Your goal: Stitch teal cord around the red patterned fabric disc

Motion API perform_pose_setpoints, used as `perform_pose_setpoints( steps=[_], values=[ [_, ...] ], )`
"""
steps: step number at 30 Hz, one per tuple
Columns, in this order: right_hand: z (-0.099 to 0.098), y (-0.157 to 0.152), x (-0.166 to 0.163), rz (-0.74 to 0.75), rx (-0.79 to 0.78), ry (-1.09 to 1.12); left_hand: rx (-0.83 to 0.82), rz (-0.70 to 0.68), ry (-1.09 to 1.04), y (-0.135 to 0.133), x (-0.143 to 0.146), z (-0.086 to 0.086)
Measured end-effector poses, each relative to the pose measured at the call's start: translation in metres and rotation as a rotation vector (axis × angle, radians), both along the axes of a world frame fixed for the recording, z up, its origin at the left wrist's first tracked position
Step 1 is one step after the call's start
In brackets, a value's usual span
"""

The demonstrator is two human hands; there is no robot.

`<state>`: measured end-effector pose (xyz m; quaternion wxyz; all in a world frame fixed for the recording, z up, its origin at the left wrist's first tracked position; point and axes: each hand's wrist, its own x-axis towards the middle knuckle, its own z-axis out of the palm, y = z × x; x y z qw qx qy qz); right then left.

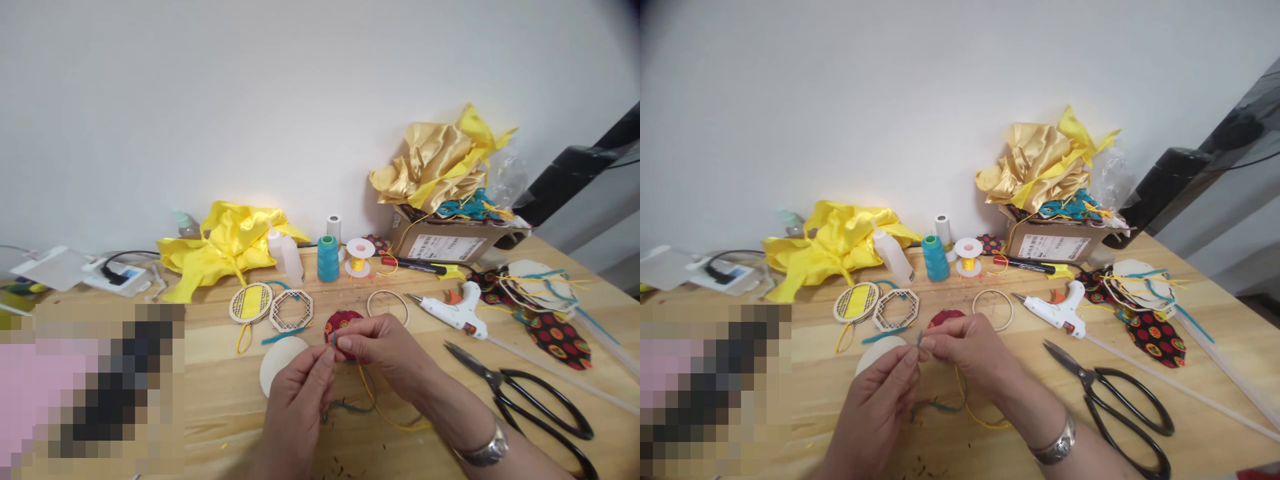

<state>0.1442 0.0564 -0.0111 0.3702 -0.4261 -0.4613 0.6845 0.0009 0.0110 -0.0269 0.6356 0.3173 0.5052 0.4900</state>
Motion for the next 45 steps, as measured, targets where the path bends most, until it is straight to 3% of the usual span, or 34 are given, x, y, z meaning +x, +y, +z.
perform_pose_setpoints(
  steps=[23, 30, 35, 40, 45],
  values=[
    [-0.003, -0.001, -0.001, -0.008, -0.04, 0.088, 0.028, -0.08, 0.105, -0.001, 0.0, 0.003],
    [0.002, 0.001, 0.0, -0.039, 0.024, 0.141, 0.063, -0.054, 0.181, -0.002, 0.001, 0.005],
    [0.02, -0.001, 0.014, -0.041, 0.024, 0.335, 0.219, -0.011, 0.384, -0.001, 0.001, 0.016],
    [0.051, -0.005, 0.03, -0.189, 0.134, 0.388, 0.257, 0.059, 0.475, 0.004, -0.003, 0.016],
    [0.081, 0.004, 0.034, -0.302, 0.289, 0.354, 0.283, 0.255, 0.464, 0.007, -0.007, 0.016]
  ],
)
